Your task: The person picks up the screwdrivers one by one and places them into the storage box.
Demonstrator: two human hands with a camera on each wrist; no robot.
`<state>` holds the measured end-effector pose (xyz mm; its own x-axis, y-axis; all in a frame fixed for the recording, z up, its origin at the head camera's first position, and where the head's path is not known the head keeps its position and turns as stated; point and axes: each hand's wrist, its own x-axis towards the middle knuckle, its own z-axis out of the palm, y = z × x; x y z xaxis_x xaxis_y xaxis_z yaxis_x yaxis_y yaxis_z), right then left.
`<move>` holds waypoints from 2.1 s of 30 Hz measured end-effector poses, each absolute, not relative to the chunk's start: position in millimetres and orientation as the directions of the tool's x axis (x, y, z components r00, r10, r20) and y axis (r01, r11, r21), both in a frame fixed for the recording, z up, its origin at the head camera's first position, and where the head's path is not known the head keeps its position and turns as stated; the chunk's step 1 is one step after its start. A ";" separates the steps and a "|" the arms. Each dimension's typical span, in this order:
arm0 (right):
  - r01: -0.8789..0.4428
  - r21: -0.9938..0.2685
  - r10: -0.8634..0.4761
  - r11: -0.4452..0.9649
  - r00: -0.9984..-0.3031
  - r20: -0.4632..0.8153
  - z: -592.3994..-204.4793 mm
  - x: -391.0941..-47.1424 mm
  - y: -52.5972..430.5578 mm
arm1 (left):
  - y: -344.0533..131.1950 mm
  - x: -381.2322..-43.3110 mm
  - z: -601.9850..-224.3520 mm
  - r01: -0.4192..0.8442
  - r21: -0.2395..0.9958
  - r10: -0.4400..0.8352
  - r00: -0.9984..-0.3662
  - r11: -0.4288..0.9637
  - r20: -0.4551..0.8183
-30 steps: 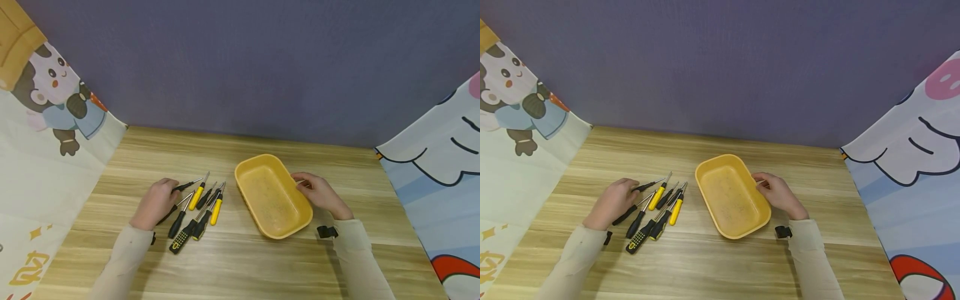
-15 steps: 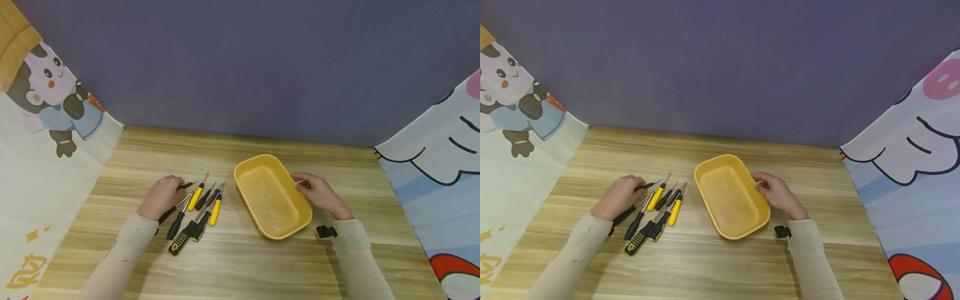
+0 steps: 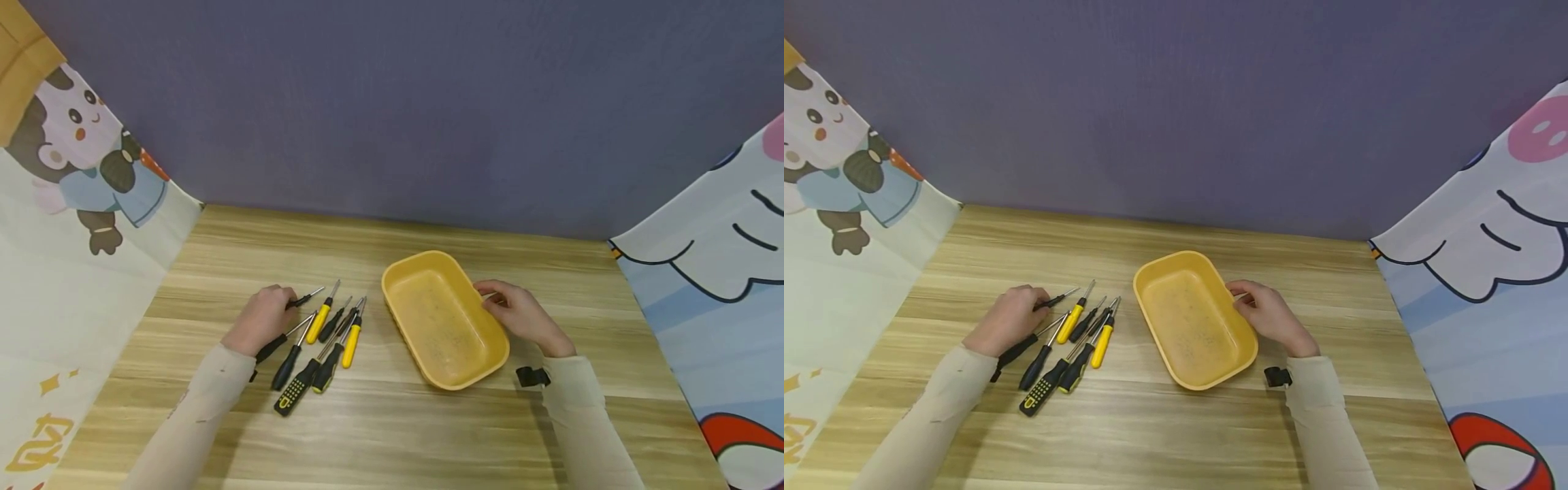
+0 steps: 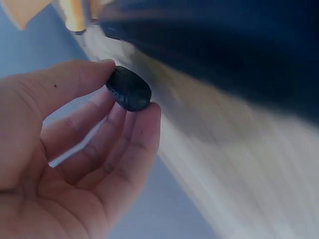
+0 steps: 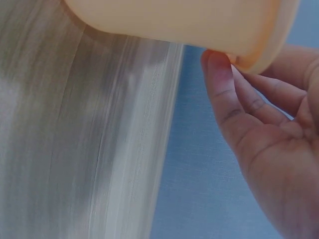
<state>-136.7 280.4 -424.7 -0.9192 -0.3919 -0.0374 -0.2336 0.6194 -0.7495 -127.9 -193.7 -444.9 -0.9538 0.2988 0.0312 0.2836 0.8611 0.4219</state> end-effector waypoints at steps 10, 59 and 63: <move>-0.239 -0.738 -0.395 0.631 -0.918 -0.041 -425.0 -137.4 280.5 | -197.4 -124.5 -431.5 0.066 0.658 0.209 -0.967 0.750 -0.142; -0.264 -0.720 -0.394 0.642 -0.919 -0.015 -423.2 -138.3 279.7 | -8.2 -179.2 -408.1 -0.138 0.937 0.520 -0.801 0.320 -0.295; -0.262 -0.725 -0.397 0.637 -0.918 -0.016 -423.6 -138.4 279.7 | 3.0 -181.5 -409.1 -0.134 0.929 0.526 -0.792 0.346 -0.310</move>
